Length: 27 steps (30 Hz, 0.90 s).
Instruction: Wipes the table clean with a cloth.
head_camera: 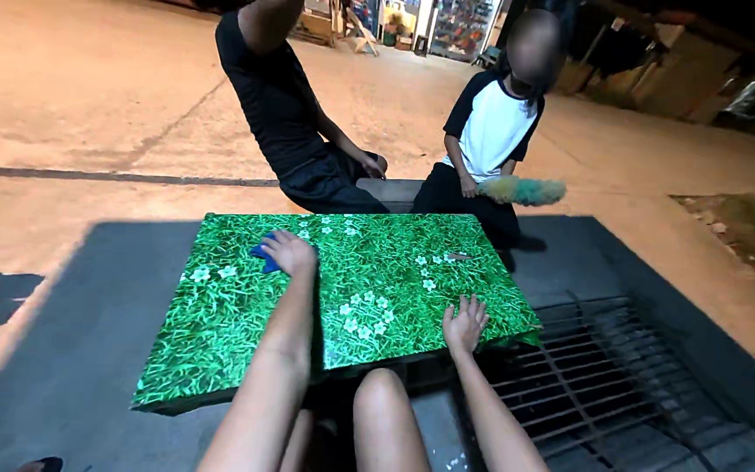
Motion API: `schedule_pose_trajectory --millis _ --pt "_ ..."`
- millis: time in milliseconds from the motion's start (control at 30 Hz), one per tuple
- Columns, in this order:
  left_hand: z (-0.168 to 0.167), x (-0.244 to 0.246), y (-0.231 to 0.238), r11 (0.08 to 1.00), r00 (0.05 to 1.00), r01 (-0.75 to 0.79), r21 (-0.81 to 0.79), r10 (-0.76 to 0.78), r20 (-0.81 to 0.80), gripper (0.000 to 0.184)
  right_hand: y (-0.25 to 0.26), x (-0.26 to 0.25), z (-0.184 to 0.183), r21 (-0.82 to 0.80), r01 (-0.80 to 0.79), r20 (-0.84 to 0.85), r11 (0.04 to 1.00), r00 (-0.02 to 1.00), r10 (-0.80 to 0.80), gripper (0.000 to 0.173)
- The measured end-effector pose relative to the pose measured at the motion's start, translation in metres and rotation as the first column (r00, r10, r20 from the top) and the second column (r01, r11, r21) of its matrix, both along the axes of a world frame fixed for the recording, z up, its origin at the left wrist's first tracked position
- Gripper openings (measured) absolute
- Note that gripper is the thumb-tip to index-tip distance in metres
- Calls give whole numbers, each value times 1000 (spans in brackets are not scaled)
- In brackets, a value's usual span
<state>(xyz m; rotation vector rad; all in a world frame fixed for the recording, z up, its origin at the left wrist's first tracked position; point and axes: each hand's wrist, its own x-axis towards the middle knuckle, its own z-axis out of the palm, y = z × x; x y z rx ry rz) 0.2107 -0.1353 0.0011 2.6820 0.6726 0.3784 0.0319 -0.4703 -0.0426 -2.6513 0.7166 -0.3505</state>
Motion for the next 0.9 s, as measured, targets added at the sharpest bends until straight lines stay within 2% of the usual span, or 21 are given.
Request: schedule_pose_trajectory --millis 67,133,267,367,433,467,633,700,800,833,900 --pt "0 -10 -59 986 986 163 40 -162 -28 57 1 0 1 -3 3 -13 1000 1000 -3 50" --pt "-3 -31 -127 933 933 359 40 -357 -40 57 1 -1 3 6 4 -22 1000 1000 -4 50" --pt "-20 -85 -246 693 690 721 16 -715 -113 60 -3 -2 5 27 -10 -3 1000 1000 10 49" --pt "-23 -105 -269 513 502 858 -14 -845 -183 56 -6 -5 0 43 -27 49 999 999 25 46" --pt "-23 -97 -250 461 450 887 -31 -878 -160 53 -8 -7 -2 37 -45 55 998 998 43 47" --pt "-24 -91 -234 474 466 880 -28 -874 -135 52 -10 -7 -3 34 -49 60 998 997 47 47" --pt "-32 -46 -109 744 745 667 31 -667 -27 51 -8 -5 -6 27 -52 60 998 997 50 48" --pt "-38 -33 -43 836 837 544 76 -547 21 51 -10 -4 6 -16 -90 -52 996 995 89 49" --pt "-34 -43 54 932 932 352 83 -358 64 52 -41 1 41 -72 -274 -223 959 942 252 43" --pt "-30 -51 79 950 949 302 79 -307 67 52 -57 3 47 -51 -298 -224 953 934 280 41" --pt "-21 -72 107 977 976 206 48 -209 59 51 -90 3 35 -47 -235 -193 971 956 222 45"
